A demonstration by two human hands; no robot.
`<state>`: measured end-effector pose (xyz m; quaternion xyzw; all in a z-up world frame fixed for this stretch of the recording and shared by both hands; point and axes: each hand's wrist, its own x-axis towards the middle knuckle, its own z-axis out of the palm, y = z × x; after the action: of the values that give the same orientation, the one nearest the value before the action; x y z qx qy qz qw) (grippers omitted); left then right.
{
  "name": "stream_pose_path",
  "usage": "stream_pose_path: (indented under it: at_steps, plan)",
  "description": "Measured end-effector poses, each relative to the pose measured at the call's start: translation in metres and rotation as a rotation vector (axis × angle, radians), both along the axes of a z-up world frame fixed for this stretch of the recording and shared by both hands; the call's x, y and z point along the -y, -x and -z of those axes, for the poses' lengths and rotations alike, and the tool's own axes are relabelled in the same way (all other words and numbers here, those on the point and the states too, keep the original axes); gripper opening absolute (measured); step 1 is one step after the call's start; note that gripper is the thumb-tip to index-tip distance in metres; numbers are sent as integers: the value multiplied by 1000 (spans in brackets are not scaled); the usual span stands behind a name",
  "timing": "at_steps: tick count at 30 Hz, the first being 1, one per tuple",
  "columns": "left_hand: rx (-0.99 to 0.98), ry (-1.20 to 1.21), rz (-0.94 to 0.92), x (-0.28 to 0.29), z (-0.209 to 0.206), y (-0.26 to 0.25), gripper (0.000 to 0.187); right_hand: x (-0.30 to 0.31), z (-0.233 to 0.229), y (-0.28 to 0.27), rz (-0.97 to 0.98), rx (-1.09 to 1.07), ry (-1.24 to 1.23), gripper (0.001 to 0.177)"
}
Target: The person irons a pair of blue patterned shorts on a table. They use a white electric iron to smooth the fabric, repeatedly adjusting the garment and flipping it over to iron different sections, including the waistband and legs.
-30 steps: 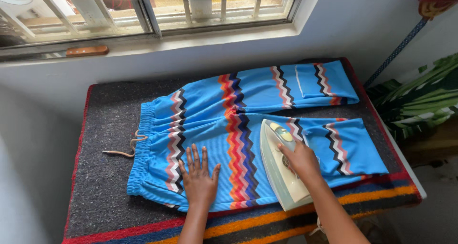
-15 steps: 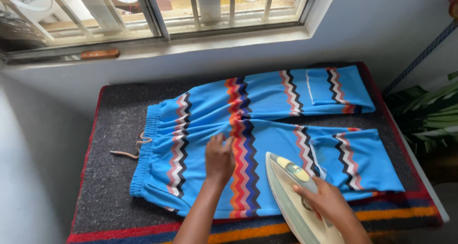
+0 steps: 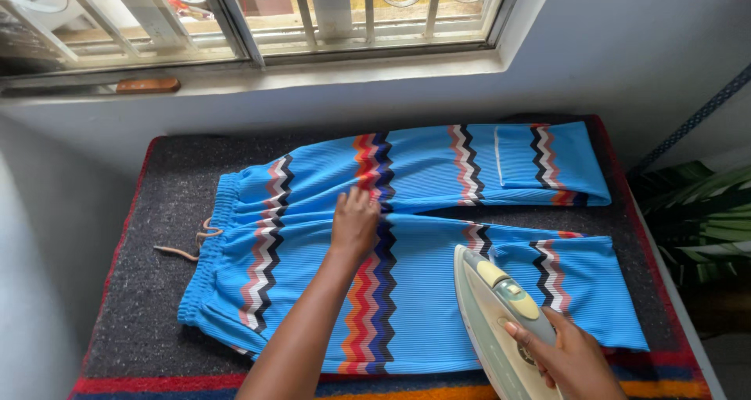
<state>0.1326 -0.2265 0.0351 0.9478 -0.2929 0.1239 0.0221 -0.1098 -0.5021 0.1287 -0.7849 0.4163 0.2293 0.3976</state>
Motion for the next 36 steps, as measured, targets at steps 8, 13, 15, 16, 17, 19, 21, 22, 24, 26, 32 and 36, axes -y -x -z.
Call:
stream_pose_path:
  at_steps: [8, 13, 15, 16, 17, 19, 21, 22, 24, 26, 32, 36]
  plan:
    - [44, 112, 230, -36, -8, 99, 20, 15, -21, -21, -71, 10, 16, 82]
    - [-4, 347, 181, -39, 2, 120, 41, -2, -69, -64, -291, 16, 187, 78]
    - [-70, 416, 167, -43, -1, 121, 42, -19, -85, -94, -446, 33, 253, 79]
    - [-137, 452, 151, -46, -3, 120, 36, -26, -94, -111, -536, 49, 272, 82]
    - [-210, 496, 140, -47, -3, 120, 31, -30, -103, -125, -622, 58, 298, 84]
    - [-72, 701, -226, -53, -6, 112, 28, -47, -114, -161, -668, 108, 261, 74]
    - [-156, 991, -644, -66, -10, 98, 33, -65, -116, -194, -864, 155, 309, 71]
    - [-321, 1178, -877, -76, -11, 87, 38, -78, -109, -210, -983, 347, 287, 68]
    - [-568, 1401, -1143, -95, -5, 66, 45, -99, -90, -237, -1102, 426, 329, 64]
    - [-711, 1493, -1210, -113, 12, 42, 59, -118, -68, -258, -1132, 289, 380, 62]
    - [-854, 2026, -1025, -144, 73, 21, 24, -139, -18, -282, -1313, 421, 327, 59]
    - [-839, 2003, -993, -146, 83, 27, 19, -172, -15, -297, -1106, 298, 435, 57]
